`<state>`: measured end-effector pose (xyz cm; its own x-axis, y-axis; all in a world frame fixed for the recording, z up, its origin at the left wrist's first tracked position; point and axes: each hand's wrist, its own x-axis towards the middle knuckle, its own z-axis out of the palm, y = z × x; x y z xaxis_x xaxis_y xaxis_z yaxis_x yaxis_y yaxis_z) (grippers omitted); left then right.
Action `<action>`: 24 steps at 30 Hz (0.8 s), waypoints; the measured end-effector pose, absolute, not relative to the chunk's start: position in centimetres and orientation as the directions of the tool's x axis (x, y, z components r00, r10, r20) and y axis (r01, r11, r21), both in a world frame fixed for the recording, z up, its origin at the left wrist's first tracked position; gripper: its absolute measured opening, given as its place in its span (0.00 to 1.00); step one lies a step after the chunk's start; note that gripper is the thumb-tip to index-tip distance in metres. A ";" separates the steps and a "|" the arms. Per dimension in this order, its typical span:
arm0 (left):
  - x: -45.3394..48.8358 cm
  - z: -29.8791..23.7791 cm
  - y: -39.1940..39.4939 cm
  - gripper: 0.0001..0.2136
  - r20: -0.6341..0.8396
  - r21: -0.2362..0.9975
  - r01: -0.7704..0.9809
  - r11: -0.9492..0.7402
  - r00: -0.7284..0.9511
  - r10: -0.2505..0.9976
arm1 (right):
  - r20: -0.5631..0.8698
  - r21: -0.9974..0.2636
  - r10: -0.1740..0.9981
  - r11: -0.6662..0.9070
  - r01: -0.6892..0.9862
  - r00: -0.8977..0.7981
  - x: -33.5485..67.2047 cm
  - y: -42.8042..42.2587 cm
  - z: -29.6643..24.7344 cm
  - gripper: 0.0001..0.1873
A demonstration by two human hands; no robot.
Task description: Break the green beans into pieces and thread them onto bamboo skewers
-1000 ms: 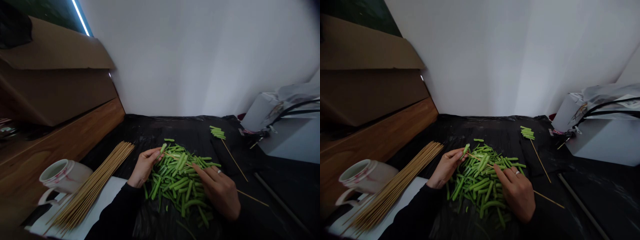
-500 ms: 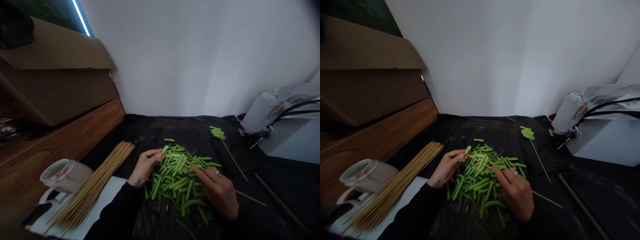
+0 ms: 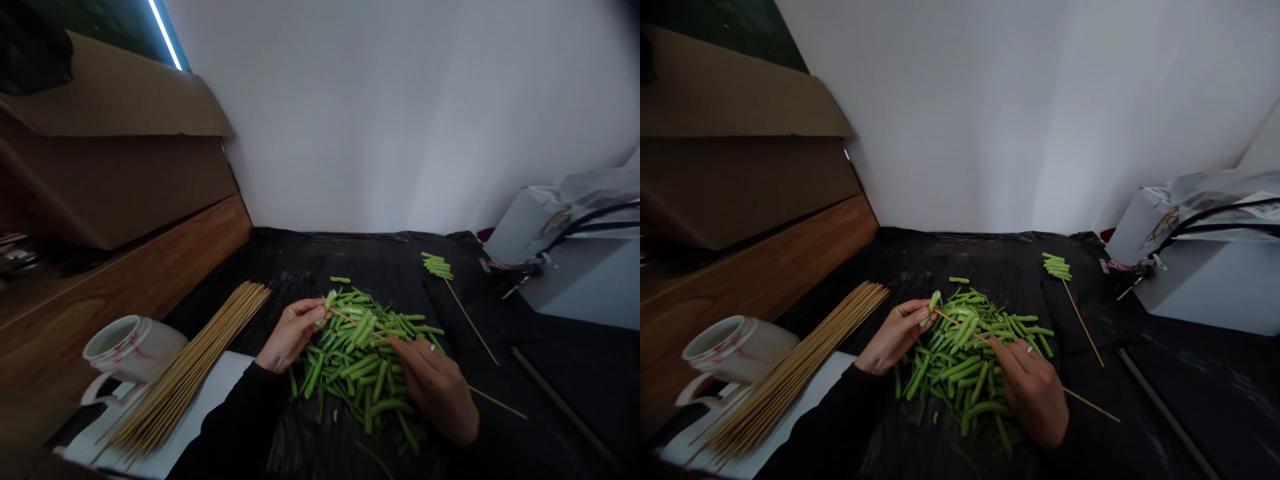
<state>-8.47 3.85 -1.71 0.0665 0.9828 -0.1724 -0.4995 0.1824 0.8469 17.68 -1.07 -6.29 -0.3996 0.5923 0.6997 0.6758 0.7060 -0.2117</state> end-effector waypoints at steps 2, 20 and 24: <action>-8.4 -1.7 3.8 0.13 -0.173 0.845 -0.501 0.188 0.077 0.982 | 0.715 -0.215 0.586 0.703 0.678 -0.381 17.7 -1.1 -6.4 0.24; -8.1 -1.3 3.5 0.13 -0.166 0.830 -0.515 0.214 0.139 0.976 | 0.711 -0.290 0.604 0.718 0.634 -0.360 17.8 -1.1 -6.4 0.22; -8.0 -1.3 3.4 0.13 -0.162 0.824 -0.524 0.216 0.147 0.976 | 0.689 -0.319 0.630 0.708 0.630 -0.359 17.6 -1.2 -6.4 0.20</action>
<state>-8.03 3.43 -1.28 0.1469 0.9758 -0.1622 -0.5243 0.2159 0.8237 17.57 -1.23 -6.42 -0.3585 0.6298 0.6891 0.6298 0.7081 -0.3194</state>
